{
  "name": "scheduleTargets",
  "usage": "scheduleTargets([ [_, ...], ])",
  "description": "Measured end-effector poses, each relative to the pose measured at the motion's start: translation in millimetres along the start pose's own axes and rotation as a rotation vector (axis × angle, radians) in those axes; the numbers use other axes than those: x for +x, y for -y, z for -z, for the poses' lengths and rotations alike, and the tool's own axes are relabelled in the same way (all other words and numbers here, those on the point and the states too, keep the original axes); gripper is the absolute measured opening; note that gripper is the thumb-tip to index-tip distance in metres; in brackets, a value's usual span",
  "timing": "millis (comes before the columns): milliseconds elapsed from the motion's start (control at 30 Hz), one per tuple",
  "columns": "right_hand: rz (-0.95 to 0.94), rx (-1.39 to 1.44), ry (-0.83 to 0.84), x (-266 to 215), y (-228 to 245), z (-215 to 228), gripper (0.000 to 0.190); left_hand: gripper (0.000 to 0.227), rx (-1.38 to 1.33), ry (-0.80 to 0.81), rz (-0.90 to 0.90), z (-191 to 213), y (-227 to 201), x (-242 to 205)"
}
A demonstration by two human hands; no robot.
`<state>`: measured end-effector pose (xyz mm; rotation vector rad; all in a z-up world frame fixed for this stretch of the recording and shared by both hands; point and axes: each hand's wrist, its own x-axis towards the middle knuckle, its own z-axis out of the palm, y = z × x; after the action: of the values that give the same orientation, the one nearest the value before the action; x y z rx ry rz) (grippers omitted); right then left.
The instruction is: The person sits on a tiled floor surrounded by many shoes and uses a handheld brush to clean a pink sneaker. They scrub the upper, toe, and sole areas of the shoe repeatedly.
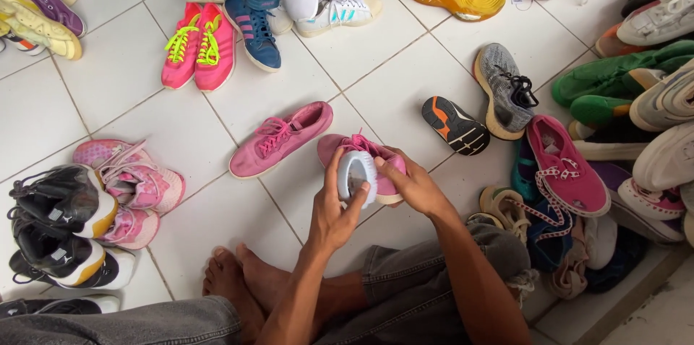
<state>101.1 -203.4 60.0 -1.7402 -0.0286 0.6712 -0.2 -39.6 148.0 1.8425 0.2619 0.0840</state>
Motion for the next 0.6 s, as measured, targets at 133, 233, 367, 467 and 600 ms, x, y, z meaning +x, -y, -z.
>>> scheduleTargets([
  [133, 0.079, -0.252, -0.013, -41, 60, -13, 0.077, 0.072, 0.028, -0.022, -0.208, -13, 21, 0],
  [233, 0.111, -0.233, -0.025, -43, 65, -16, 0.074, 0.077, 0.097, -0.043, -0.196, -6, 30, 8],
  [367, 0.082, -0.243, -0.049, -46, 72, -20, 0.075, 0.073, 0.065, -0.071, 0.110, 8, 40, 13],
  [467, 0.042, -0.218, -0.053, -49, 77, -23, 0.075, 0.073, 0.040, -0.016, 0.032, -5, 22, 6],
  [600, 0.042, -0.214, -0.064, -49, 77, -25, 0.075, 0.075, 0.039, -0.012, 0.097, -4, 50, 22],
])
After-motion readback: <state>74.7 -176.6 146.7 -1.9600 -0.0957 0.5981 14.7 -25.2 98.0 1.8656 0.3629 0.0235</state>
